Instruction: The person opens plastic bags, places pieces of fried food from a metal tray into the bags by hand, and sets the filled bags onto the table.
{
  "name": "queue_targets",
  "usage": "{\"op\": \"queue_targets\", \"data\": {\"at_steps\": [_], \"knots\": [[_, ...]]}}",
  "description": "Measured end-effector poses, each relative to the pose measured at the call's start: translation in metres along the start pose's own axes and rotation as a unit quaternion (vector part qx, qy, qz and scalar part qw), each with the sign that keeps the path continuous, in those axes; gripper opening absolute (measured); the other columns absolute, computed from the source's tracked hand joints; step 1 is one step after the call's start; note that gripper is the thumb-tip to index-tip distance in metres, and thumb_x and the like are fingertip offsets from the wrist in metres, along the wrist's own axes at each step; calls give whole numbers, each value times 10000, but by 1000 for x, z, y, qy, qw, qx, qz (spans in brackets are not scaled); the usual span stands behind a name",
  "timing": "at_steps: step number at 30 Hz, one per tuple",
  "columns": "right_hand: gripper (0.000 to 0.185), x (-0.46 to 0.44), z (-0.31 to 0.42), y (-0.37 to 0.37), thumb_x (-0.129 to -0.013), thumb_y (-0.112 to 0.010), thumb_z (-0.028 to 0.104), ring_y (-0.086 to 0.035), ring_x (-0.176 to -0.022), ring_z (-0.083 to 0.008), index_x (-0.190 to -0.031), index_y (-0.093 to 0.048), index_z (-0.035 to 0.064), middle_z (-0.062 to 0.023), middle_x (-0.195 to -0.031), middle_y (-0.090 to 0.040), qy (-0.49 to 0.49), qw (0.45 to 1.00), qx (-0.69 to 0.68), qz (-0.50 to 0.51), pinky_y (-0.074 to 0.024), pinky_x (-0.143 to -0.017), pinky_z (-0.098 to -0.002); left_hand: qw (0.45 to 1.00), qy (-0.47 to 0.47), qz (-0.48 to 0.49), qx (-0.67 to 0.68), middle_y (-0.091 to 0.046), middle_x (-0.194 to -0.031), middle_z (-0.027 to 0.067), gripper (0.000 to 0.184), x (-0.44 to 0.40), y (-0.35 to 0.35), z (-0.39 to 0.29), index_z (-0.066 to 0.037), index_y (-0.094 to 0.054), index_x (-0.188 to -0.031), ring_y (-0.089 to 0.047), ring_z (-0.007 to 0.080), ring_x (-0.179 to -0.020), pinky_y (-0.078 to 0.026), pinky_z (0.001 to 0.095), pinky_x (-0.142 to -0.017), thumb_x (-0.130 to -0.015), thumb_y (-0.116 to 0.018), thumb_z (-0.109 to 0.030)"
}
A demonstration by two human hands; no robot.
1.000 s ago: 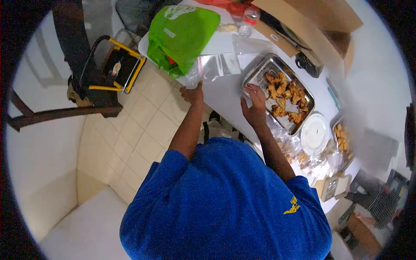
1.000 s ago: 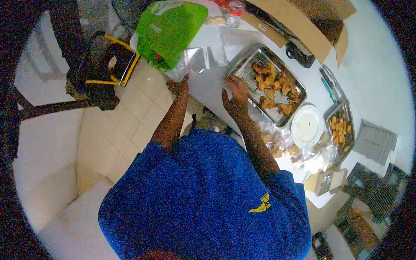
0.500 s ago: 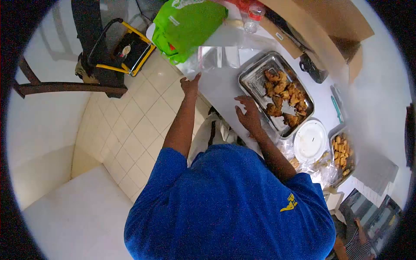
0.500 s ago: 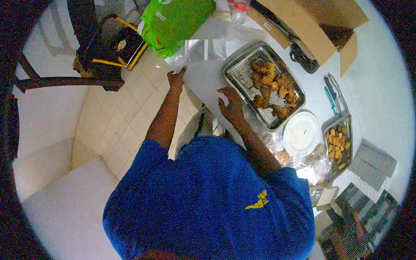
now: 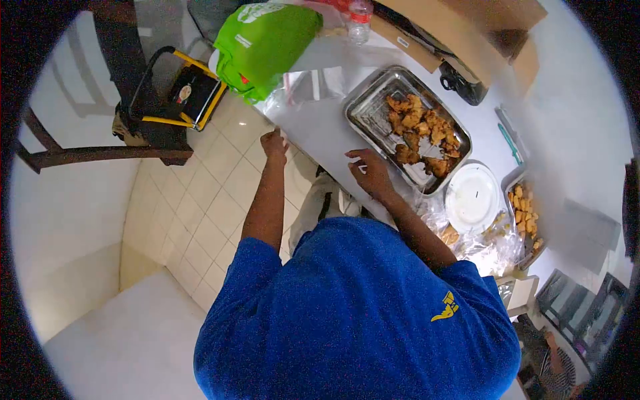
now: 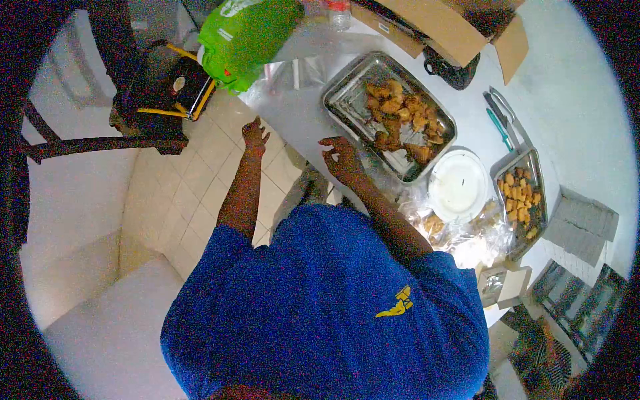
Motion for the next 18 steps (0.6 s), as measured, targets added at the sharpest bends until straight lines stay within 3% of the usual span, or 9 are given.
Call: {"op": "queue_targets", "data": {"at_steps": [1, 4, 6, 8, 11, 14, 15, 18], "knots": [[267, -2, 4, 1, -777, -607, 49, -613, -806, -231, -1043, -590, 73, -113, -998, -579, -2, 1000, 5, 2, -508, -691, -340, 997, 21, 26, -66, -548, -998, 116, 493, -20, -1, -2, -43, -402, -1091, -550, 223, -860, -507, 375, -695, -779, -701, -280], [224, -6, 7, -2, -821, -587, 69, -620, -856, -191, -1045, -594, 85, -93, -1049, -559, 29, 999, 21, 3, -504, -721, -323, 975, -134, -41, -173, -551, -1011, 143, 573, -38, -24, 2, -2, -394, -1102, -546, 226, -877, -496, 368, -710, -739, -742, -276], [222, -5, 8, -2, -825, -580, 64, -621, -855, -194, -1046, -592, 78, -95, -1051, -564, 15, 1000, -3, 17, -507, -731, -323, 974, -162, -66, -144, -562, -1012, 170, 503, -41, -31, -8, 36, -464, -1032, -555, 229, -858, -490, 347, -691, -714, -761, -217], [220, 2, 7, -3, -826, -577, 61, -622, -854, -196, -1045, -590, 70, -98, -1049, -569, -5, 1000, -11, 24, -510, -734, -320, 965, -147, -76, -203, -572, -1003, 165, 409, -36, -24, -16, 20, -499, -996, -565, 234, -828, -494, 346, -680, -729, -739, -175], [221, 12, -4, -1, -824, -579, 59, -623, -855, -197, -1045, -587, 59, -102, -1047, -573, -23, 999, -5, 28, -513, -729, -311, 981, -178, 63, -32, -581, -956, 141, 240, -129, 15, 41, -13, -507, -932, -578, 236, -793, -501, 362, -668, -773, -667, -95], [231, 20, -17, -2, -820, -584, 54, -622, -855, -200, -1050, -584, 55, -106, -1049, -575, -16, 999, -6, 33, -515, -728, -303, 977, -210, 9, 31, -600, -934, 114, 145, -51, 11, 14, -67, -490, -919, -593, 244, -744, -509, 376, -620, -827, -594, -107], [234, 19, -18, -2, -818, -585, 51, -622, -854, -201, -1052, -583, 55, -107, -1047, -576, -7, 999, 3, 37, -515, -730, -301, 966, -208, 63, 143, -597, -931, 117, 141, -42, 18, 15, -83, -444, -832, -596, 232, -748, -508, 354, -618, -852, -571, -141], [301, 14, -26, -5, -807, -621, 90, -607, -894, -214, -1102, -564, 67, -112, -1089, -559, 8, 999, -5, 40, -515, -746, -318, 958, -232, 110, 127, -602, -920, 123, 189, 12, 25, -1, -87, -400, -826, -583, 209, -730, -502, 318, -631, -854, -573, -159]]}}
Point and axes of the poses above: each hand's wrist, its own x-axis away from the middle knuckle, its own y-axis out of the back of the hand, z = x × y, the point moved 1 cm from there along -x, towards the middle knuckle
